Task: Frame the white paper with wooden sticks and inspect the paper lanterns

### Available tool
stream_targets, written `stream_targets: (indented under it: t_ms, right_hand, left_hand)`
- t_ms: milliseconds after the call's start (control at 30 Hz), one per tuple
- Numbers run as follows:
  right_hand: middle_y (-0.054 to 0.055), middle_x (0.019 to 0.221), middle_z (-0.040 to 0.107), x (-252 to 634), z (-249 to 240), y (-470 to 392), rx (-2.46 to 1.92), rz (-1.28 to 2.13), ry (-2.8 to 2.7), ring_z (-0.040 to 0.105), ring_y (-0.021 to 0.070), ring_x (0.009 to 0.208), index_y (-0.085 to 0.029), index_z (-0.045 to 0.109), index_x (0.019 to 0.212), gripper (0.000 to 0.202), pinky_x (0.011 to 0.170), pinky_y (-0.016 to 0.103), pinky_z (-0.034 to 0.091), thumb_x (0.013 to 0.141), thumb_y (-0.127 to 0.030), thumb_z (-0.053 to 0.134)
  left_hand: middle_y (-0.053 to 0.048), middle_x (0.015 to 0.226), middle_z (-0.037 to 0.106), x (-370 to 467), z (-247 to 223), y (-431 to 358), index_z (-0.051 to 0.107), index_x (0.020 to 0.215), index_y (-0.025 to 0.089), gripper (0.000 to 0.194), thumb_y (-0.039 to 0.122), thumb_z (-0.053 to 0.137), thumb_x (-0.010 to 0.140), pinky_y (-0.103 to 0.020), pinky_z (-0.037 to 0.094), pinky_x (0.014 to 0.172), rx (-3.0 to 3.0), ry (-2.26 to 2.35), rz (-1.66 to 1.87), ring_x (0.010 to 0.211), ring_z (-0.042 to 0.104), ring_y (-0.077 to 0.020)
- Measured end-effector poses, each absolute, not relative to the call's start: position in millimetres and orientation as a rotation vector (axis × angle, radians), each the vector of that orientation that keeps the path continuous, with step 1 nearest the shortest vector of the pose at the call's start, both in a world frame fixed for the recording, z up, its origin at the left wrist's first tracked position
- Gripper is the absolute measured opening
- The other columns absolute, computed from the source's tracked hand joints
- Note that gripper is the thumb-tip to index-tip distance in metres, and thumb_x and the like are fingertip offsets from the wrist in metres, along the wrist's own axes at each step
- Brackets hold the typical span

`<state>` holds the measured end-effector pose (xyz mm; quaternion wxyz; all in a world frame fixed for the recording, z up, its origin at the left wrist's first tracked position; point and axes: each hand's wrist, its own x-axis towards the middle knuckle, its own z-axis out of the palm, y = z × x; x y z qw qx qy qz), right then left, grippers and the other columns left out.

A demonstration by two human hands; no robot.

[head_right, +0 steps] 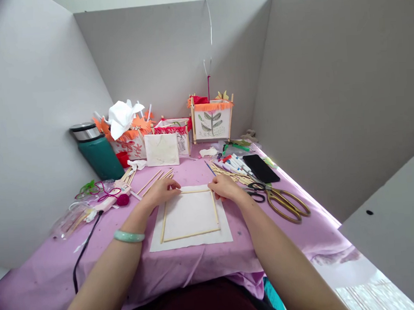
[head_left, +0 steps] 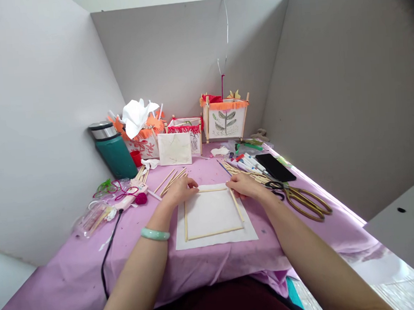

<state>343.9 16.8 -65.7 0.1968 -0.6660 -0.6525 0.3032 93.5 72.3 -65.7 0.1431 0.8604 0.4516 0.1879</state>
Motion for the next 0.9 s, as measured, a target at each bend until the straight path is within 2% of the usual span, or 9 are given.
stream_targets:
  t_ms: [400,633,900]
  right_hand:
    - [0.002,0.055,0.062,343.0,-57.8,8.7,-2.018,0.729,-2.084,0.051,0.0109,0.042,-0.016,0.062,0.071,0.023,0.046,0.022,0.034,0.078,-0.031,0.046]
    - [0.006,0.065,0.067,338.3,-61.6,11.2,-2.046,0.448,-2.198,0.056,0.0143,0.056,-0.016,0.067,0.066,0.025,0.054,0.024,0.033,0.077,-0.026,0.048]
    - [0.008,0.079,0.070,337.2,-64.0,11.8,-2.056,0.311,-2.247,0.058,0.0173,0.066,-0.017,0.071,0.077,0.024,0.053,0.025,0.030,0.078,-0.028,0.050]
  left_hand:
    - [-0.003,0.078,0.070,94.2,-67.9,72.5,0.072,0.079,0.019,0.018,0.020,0.056,0.072,-0.024,0.043,0.066,2.550,1.311,0.453,0.074,0.061,-0.0163]
    - [-0.004,0.081,0.071,93.3,-71.6,75.8,0.073,0.079,0.020,0.020,0.020,0.054,0.072,-0.026,0.046,0.071,2.582,1.346,0.450,0.078,0.063,-0.0182]
    - [-0.004,0.083,0.072,93.8,-72.1,76.0,0.072,0.080,0.021,0.019,0.021,0.054,0.073,-0.026,0.046,0.072,2.576,1.414,0.415,0.080,0.063,-0.0189]
